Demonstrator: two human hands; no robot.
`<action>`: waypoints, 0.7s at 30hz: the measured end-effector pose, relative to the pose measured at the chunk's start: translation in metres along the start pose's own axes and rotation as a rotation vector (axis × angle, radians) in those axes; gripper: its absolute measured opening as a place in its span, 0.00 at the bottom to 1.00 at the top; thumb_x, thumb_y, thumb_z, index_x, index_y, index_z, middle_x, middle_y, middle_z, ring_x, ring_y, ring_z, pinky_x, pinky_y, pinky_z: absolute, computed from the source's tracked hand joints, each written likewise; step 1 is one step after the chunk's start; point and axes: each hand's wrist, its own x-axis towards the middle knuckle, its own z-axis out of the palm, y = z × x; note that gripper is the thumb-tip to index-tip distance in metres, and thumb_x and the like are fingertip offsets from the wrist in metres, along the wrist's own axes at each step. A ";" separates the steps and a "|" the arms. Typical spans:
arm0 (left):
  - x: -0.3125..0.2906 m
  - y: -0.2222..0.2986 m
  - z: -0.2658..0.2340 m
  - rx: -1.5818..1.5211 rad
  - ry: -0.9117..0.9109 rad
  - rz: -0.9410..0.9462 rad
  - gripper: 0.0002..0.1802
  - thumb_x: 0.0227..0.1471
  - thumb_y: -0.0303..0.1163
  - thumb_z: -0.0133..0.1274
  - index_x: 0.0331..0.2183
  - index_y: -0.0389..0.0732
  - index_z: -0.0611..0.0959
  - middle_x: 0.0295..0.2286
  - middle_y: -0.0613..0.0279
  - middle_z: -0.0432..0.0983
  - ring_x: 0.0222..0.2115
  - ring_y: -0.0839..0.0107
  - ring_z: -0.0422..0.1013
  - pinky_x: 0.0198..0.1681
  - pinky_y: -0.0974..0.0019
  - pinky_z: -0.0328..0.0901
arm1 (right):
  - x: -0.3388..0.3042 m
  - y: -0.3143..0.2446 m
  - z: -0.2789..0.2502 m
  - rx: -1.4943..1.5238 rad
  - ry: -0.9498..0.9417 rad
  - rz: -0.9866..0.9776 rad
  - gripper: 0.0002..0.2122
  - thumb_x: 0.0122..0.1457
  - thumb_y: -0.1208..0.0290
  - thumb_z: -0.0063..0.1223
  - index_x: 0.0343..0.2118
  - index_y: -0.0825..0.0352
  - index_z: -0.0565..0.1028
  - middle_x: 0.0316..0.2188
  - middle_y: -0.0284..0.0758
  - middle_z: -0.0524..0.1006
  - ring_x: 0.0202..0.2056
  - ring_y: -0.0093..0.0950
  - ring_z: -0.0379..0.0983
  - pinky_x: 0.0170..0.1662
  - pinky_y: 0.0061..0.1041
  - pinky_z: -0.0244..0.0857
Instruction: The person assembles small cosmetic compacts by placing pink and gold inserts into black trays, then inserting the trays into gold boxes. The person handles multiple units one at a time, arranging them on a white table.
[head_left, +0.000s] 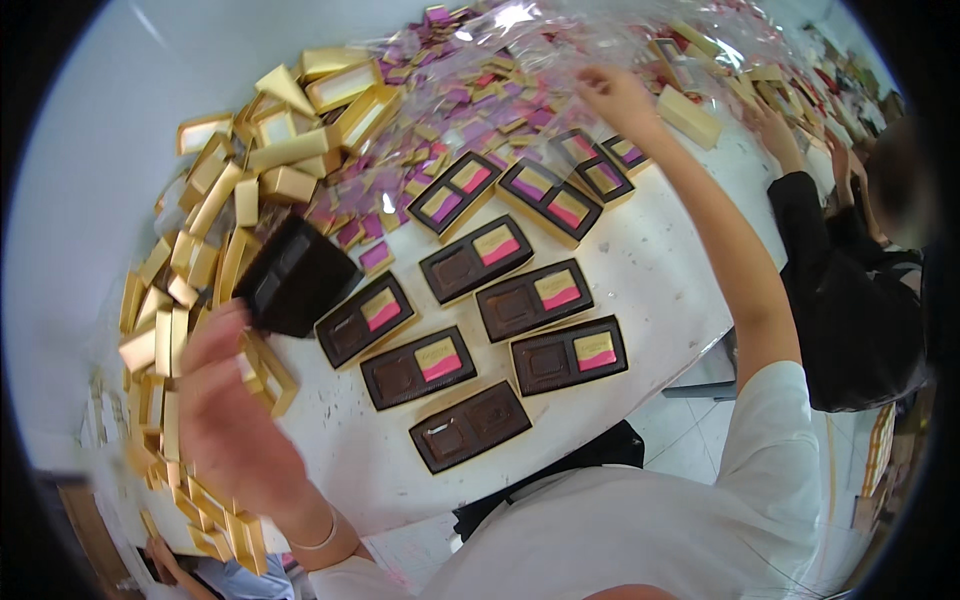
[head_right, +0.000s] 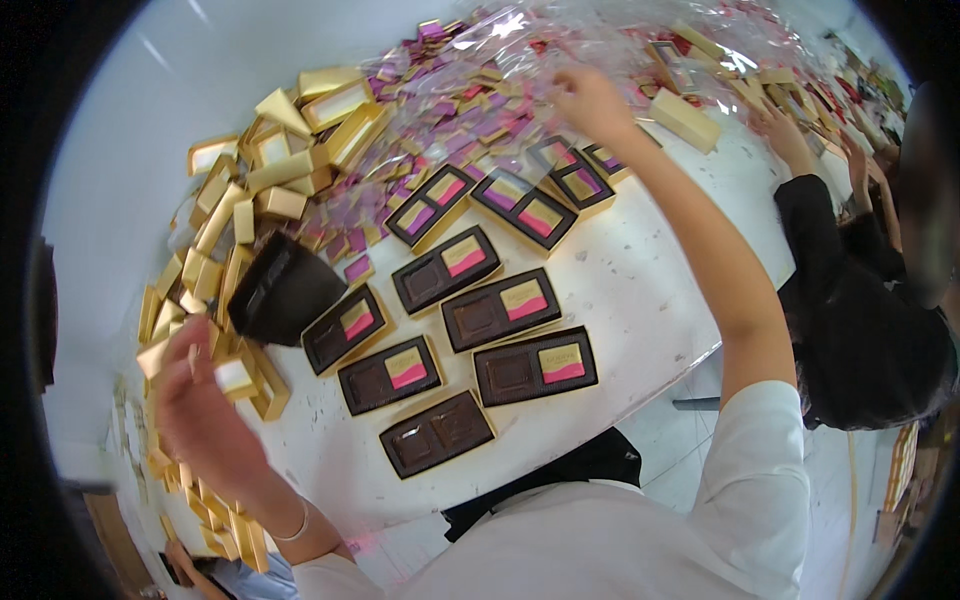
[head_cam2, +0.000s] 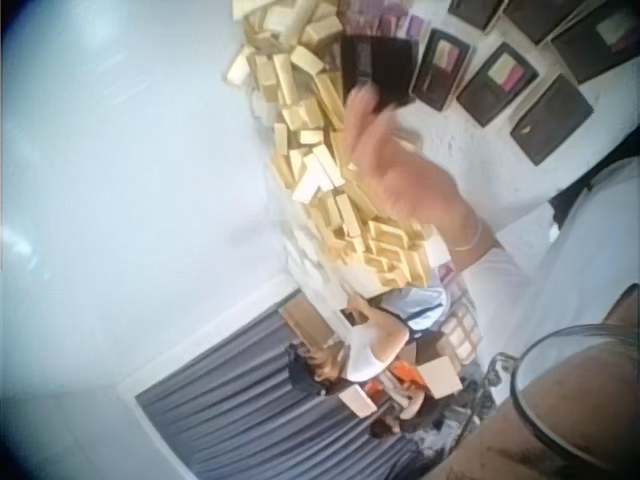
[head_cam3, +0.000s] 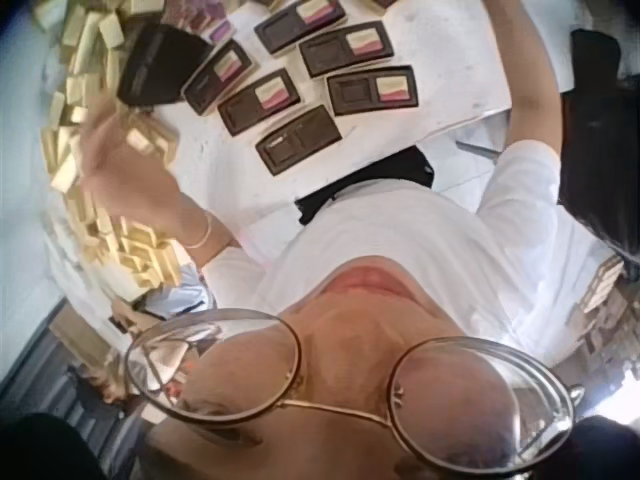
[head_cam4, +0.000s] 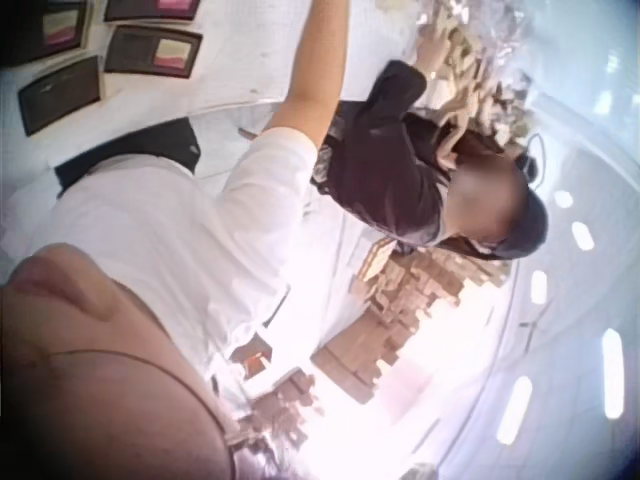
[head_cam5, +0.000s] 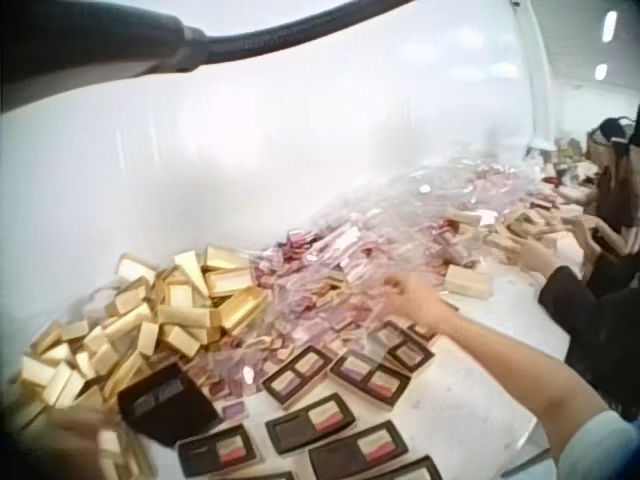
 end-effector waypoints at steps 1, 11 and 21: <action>0.010 0.007 -0.005 -0.167 0.044 0.058 0.22 0.59 0.44 0.36 0.37 0.37 0.77 0.48 0.46 0.66 0.51 0.51 0.61 0.60 0.46 0.46 | 0.007 0.026 -0.017 -0.004 -0.040 0.104 0.21 0.48 0.60 0.58 0.43 0.67 0.73 0.33 0.43 0.76 0.31 0.32 0.74 0.36 0.28 0.67; 0.049 0.015 0.007 -0.792 0.511 0.146 0.10 0.54 0.33 0.46 0.25 0.38 0.73 0.38 0.51 0.66 0.49 0.55 0.57 0.63 0.43 0.35 | 0.053 -0.024 0.057 0.511 -0.522 0.451 0.31 0.48 0.66 0.60 0.56 0.65 0.60 0.32 0.38 0.74 0.26 0.23 0.72 0.26 0.21 0.67; 0.048 0.007 -0.012 -0.402 0.459 0.235 0.21 0.56 0.52 0.39 0.33 0.48 0.80 0.39 0.61 0.73 0.46 0.57 0.63 0.57 0.44 0.43 | 0.092 -0.082 0.067 0.484 -0.419 0.168 0.33 0.54 0.41 0.45 0.44 0.74 0.70 0.33 0.38 0.74 0.35 0.27 0.72 0.39 0.26 0.69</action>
